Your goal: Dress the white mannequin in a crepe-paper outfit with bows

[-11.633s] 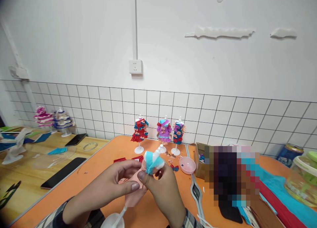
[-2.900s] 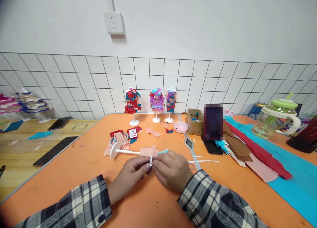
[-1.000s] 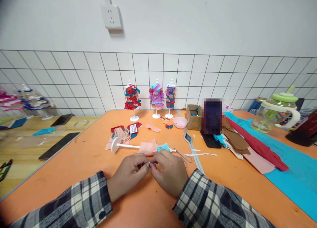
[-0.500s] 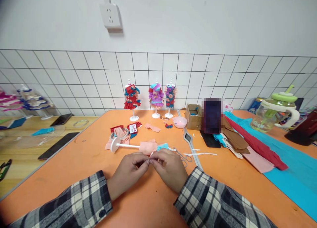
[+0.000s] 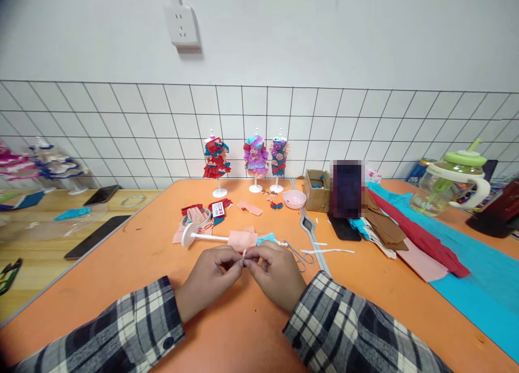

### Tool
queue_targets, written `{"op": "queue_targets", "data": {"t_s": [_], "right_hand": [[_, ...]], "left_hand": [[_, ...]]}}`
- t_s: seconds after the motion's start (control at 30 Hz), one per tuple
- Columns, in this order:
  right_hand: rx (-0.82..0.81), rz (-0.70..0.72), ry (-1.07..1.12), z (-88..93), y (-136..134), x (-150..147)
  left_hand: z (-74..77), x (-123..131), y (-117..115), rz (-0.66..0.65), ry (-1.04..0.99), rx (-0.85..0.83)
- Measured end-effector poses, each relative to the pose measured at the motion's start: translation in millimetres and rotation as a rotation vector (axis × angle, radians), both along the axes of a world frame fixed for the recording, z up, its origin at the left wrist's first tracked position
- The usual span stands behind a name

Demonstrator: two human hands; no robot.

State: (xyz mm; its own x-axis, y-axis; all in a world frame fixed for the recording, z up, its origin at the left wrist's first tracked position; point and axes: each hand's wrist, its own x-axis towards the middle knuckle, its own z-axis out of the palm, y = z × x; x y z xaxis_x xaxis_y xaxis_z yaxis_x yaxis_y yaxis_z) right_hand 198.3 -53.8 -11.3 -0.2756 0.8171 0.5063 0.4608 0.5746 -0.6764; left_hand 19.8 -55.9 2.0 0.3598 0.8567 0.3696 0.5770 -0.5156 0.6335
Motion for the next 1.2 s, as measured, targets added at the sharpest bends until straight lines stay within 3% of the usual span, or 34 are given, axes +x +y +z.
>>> {"op": "queue_targets", "data": {"t_s": [0.27,0.5,0.57,0.97,1.2], "right_hand": [[-0.096,-0.023,0.008,4.8,-4,-5],[-0.572,0.121,0.335,9.7,1,-4],[-0.644,0.150,0.382,9.3,3,-2],[-0.776,0.112,0.611,3.4,11,2],[-0.799,0.054,0.600,1.4,19,8]], "left_hand": [[-1.7,0,-2,-0.023,0.035,0.022],[1.4,1,-1,-0.038,-0.045,0.010],[3.9,1,-1,-0.047,-0.066,0.005],[10.4,-2,-3,-0.196,-0.248,0.028],[9.3,-4,-1,-0.107,-0.414,-0.121]]}}
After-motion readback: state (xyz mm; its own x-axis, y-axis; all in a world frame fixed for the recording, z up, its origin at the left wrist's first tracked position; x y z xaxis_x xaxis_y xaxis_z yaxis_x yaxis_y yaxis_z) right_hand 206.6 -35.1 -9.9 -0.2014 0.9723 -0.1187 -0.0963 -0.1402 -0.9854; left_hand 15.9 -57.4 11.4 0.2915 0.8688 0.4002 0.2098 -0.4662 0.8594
